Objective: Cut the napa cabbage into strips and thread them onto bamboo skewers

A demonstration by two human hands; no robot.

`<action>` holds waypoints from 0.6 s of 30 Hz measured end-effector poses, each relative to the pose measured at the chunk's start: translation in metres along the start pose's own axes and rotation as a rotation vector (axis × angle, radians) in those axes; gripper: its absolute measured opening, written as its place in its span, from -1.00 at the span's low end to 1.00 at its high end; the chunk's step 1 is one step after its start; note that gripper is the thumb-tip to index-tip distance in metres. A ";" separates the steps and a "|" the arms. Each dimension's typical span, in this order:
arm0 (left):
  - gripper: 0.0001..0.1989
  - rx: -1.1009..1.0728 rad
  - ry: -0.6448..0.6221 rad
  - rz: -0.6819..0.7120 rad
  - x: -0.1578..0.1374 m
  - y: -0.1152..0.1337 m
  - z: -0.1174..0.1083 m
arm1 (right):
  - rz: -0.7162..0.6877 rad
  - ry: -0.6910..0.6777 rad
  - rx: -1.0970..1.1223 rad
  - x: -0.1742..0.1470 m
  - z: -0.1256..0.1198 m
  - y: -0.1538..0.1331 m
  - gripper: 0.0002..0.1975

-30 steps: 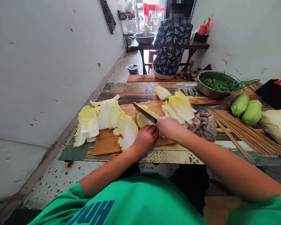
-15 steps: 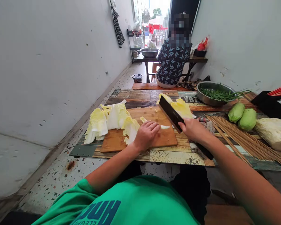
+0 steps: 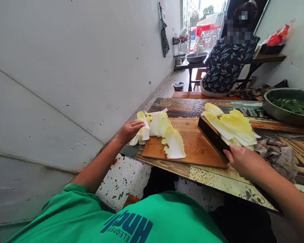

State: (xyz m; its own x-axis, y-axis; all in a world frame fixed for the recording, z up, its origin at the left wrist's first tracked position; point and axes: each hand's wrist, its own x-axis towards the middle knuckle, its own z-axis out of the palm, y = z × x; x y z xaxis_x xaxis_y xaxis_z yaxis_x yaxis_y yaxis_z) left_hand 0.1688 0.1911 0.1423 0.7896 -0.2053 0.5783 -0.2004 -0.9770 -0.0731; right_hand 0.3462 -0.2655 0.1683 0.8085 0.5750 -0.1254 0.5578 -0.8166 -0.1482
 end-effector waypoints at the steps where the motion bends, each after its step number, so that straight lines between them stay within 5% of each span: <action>1: -0.69 0.014 -0.062 -0.008 -0.008 -0.007 0.005 | 0.008 -0.014 0.004 -0.001 0.000 -0.002 -0.67; 4: -0.70 0.039 -0.176 -0.020 -0.022 -0.010 0.011 | 0.056 -0.094 0.025 -0.004 -0.004 -0.006 -0.65; 7: -0.64 0.097 -0.152 -0.038 -0.019 0.013 0.003 | 0.074 -0.096 0.027 -0.005 -0.007 -0.008 -0.64; 11: -0.57 0.082 -0.182 0.260 0.002 0.066 0.002 | 0.065 -0.076 0.001 -0.004 -0.004 -0.006 -0.66; 14: -0.63 0.062 -0.199 0.477 0.024 0.099 0.020 | 0.048 -0.033 -0.040 -0.006 -0.001 -0.006 -0.71; 18: -0.77 0.050 -0.215 0.509 0.056 0.139 0.059 | 0.081 -0.032 -0.023 -0.017 -0.008 -0.014 -0.75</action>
State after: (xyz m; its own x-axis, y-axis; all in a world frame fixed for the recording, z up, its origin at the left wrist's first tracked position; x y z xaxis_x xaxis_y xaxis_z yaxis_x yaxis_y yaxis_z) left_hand 0.2192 0.0401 0.1168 0.7020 -0.6541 0.2817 -0.5636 -0.7521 -0.3416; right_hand 0.3264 -0.2646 0.1800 0.8448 0.5082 -0.1676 0.4954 -0.8611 -0.1140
